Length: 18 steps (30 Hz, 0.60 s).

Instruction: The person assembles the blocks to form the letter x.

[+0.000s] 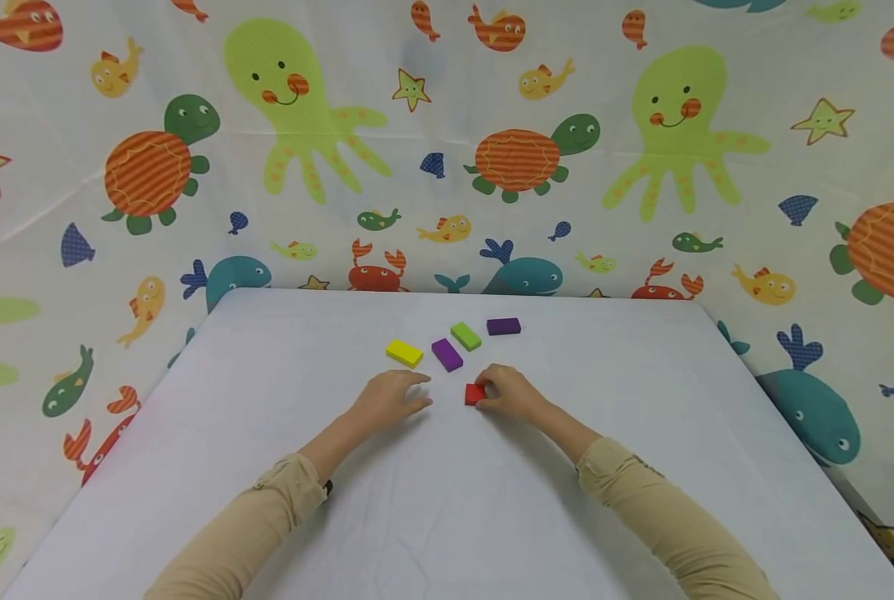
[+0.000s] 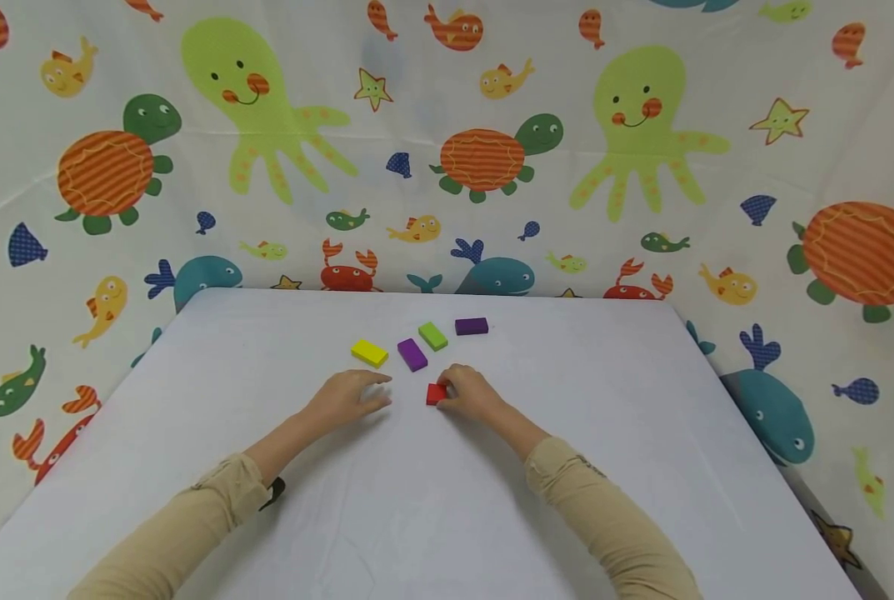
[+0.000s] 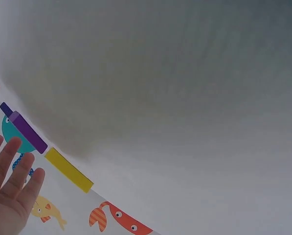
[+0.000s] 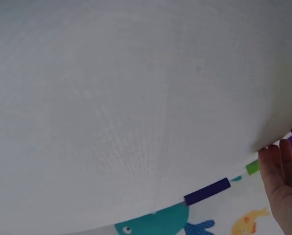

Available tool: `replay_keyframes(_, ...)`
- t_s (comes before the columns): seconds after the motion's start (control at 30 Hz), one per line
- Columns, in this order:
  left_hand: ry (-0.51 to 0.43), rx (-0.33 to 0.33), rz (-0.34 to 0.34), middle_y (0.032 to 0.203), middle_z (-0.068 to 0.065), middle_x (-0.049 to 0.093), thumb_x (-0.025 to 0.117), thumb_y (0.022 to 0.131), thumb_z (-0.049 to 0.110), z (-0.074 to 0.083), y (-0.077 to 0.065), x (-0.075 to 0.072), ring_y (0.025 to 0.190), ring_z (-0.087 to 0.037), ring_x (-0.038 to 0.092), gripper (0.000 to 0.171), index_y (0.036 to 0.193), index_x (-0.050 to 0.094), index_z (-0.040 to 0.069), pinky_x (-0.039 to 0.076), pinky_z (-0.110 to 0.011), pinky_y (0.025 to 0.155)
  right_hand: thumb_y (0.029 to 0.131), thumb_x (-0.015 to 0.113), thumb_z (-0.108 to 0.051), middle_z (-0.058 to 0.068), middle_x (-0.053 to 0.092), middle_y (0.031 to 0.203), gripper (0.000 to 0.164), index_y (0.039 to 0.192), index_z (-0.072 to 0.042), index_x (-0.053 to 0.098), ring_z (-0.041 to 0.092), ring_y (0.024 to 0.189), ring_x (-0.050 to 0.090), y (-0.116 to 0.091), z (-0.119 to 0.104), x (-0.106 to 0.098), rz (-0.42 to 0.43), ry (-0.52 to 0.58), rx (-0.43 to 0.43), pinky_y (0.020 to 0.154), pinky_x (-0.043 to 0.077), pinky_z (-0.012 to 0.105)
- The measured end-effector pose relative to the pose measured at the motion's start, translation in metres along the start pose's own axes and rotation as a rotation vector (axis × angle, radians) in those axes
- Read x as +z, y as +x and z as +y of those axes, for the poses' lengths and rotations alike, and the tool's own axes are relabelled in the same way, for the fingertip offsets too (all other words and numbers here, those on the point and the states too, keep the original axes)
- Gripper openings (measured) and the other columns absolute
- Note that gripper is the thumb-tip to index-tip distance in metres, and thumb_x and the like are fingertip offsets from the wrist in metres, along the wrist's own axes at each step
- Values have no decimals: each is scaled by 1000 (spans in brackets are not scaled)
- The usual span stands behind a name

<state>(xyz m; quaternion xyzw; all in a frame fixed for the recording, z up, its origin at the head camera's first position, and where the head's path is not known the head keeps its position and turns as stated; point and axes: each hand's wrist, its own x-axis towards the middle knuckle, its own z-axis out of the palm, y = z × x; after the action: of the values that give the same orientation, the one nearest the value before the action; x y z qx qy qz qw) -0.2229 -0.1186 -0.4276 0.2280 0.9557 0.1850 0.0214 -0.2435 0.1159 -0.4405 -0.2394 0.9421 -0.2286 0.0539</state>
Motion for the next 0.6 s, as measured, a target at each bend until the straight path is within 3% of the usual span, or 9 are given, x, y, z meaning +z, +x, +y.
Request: replay_keyframes(0.6,-13,-25,-94,116,-5,68,68,86,33,13,14,2,111,-23,60,44,123,62,10,50,-40,96,79,75,-11,11,67,103,30,105,0,67,22,97,58,3,-1,-2,-27,14,43,94,50,38)
